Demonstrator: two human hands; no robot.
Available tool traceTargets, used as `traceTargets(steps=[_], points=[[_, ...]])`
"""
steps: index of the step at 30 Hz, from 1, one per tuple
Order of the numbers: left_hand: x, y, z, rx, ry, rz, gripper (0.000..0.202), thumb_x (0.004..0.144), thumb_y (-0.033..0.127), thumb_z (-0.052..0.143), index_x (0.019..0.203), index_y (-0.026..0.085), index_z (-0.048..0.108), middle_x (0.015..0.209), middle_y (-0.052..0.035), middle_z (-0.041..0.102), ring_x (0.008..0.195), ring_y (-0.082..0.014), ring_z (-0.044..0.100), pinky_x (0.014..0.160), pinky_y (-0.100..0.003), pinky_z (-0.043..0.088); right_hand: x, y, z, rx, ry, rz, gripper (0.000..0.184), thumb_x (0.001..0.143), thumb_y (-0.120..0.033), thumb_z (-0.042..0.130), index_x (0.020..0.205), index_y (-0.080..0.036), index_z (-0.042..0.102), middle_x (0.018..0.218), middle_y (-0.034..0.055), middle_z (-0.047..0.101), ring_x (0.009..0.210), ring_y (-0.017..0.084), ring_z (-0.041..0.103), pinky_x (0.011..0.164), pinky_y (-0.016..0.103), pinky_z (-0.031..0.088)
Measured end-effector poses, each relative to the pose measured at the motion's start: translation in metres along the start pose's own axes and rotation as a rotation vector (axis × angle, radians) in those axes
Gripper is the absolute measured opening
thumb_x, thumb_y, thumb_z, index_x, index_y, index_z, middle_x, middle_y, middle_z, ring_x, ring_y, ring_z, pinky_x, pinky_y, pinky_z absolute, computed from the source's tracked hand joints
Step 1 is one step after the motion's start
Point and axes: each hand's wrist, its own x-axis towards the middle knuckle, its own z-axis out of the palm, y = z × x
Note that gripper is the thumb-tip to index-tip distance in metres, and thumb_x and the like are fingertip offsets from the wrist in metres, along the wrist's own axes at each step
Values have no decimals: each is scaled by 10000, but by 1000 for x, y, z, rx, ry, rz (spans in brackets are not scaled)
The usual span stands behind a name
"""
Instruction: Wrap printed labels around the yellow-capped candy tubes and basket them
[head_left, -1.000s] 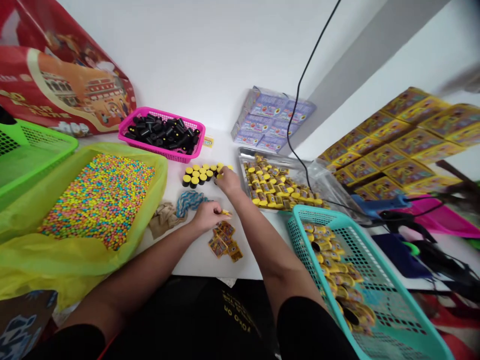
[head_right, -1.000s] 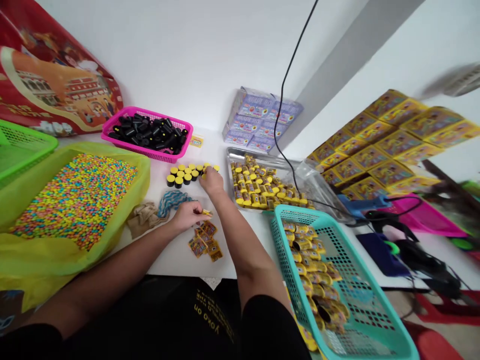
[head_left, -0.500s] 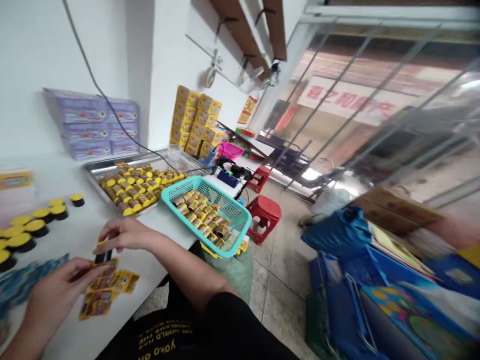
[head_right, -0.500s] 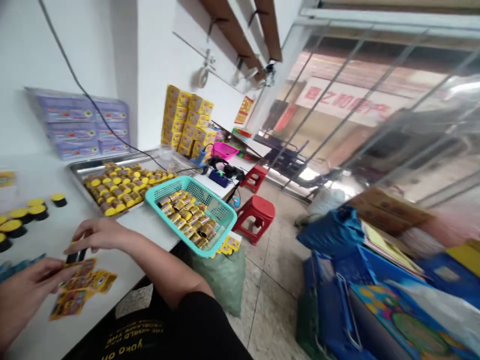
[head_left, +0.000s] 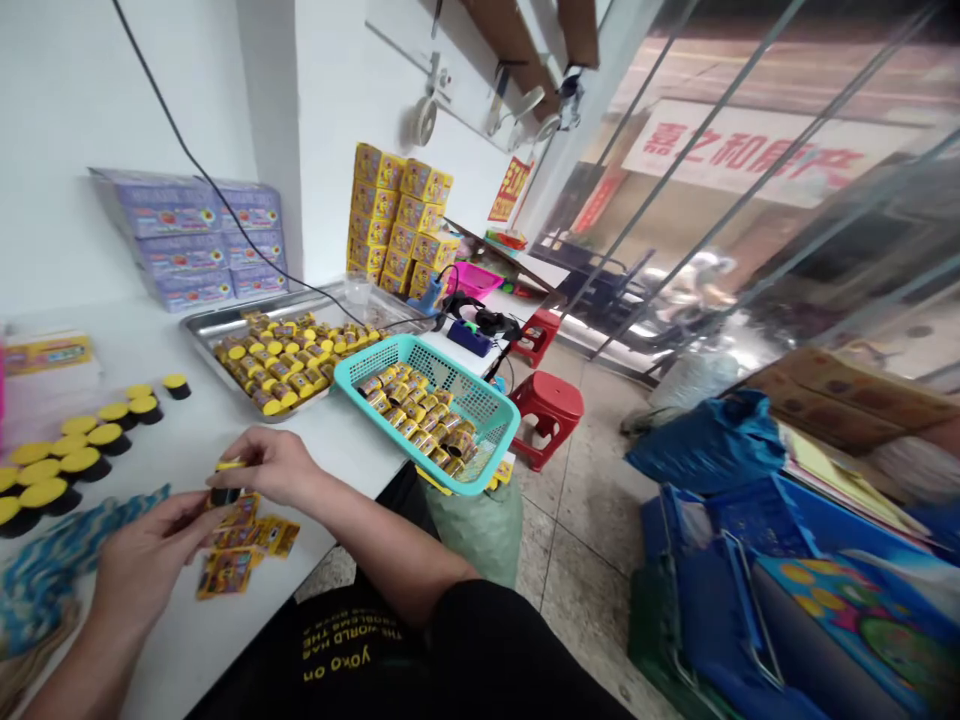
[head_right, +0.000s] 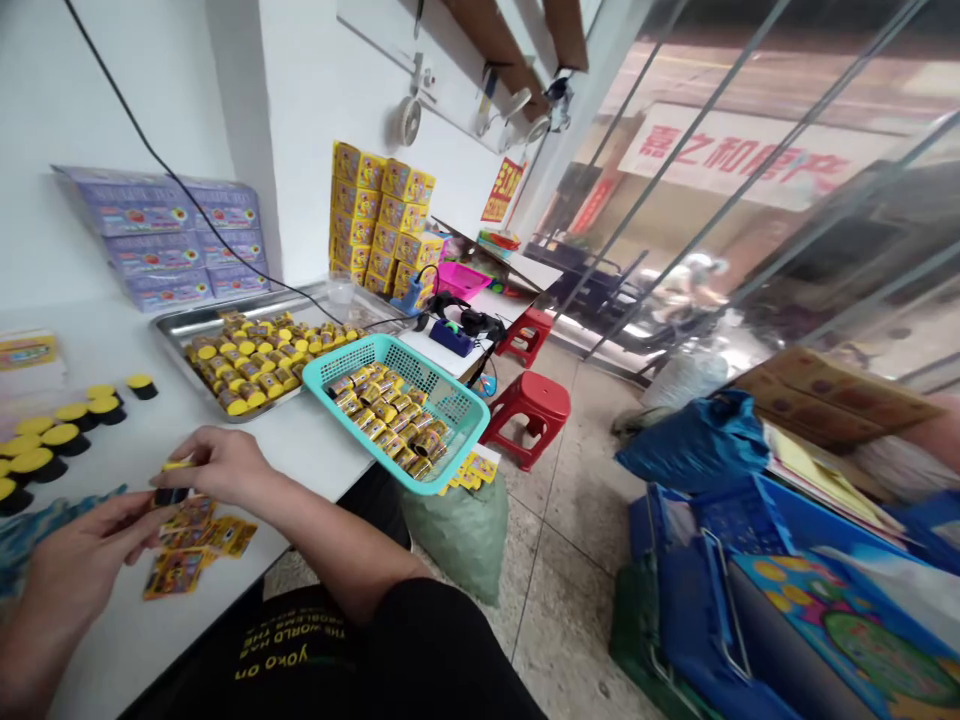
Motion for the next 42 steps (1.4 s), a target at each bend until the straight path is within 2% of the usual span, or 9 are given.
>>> traceTargets(steps=[2,6,13,17,22,30,36,38,42], points=[[-4,-1,2,-191,80,20,508,555,643,737,838,226,674,568,64,592,531,-132,478,499,-250,352,-3,4,7,27,28,-73,413,555,-487,848,753,-199,627,671,-63,580,584,83,506,556,203,410],[-12,5,6,-365,78,67,326,552,433,785,707,169,674,577,32,573,521,-109,464,497,-241,355,-11,8,19,100,94,-160,418,572,-526,802,699,-204,568,652,-45,591,589,111,527,592,245,449],[-3,-4,8,-602,59,81,282,570,349,818,726,153,689,658,7,611,620,-122,527,606,-252,405,-11,8,27,178,163,-179,414,578,-496,804,695,-219,520,616,-48,571,539,107,521,546,251,459],[-5,-3,12,-825,-32,7,322,550,367,846,714,144,681,669,-2,632,631,-121,552,648,-263,424,-14,10,25,153,100,-205,414,585,-485,805,694,-220,507,618,-51,567,532,105,520,540,253,460],[-4,-4,15,-1029,-85,-107,365,496,355,883,685,136,660,635,-4,627,584,-114,559,615,-263,438,-18,19,20,77,2,-187,338,693,-498,738,700,-217,550,610,-29,593,520,118,540,526,266,464],[-9,-3,15,-1000,-203,-110,395,554,327,874,806,140,634,725,-21,658,656,-156,638,657,-305,505,-19,21,16,129,51,-194,332,644,-457,789,691,-212,570,524,-58,550,426,103,501,446,247,401],[-9,-1,14,-1037,-232,-110,362,554,322,861,741,143,607,680,-22,644,635,-153,615,588,-277,471,-19,16,21,175,118,-155,399,629,-526,779,694,-219,534,575,-48,572,440,107,520,447,255,425],[-8,-2,14,-979,-176,-77,362,556,326,857,743,145,606,670,-9,634,607,-138,592,590,-276,463,-17,15,19,130,101,-149,398,631,-537,774,732,-212,567,597,-44,577,459,104,515,452,248,424],[-9,-6,16,-726,23,87,355,549,272,861,777,145,621,683,14,632,619,-116,565,639,-265,453,-11,16,10,-43,-43,-120,365,659,-512,760,792,-189,655,549,-54,529,455,91,446,430,229,354]])
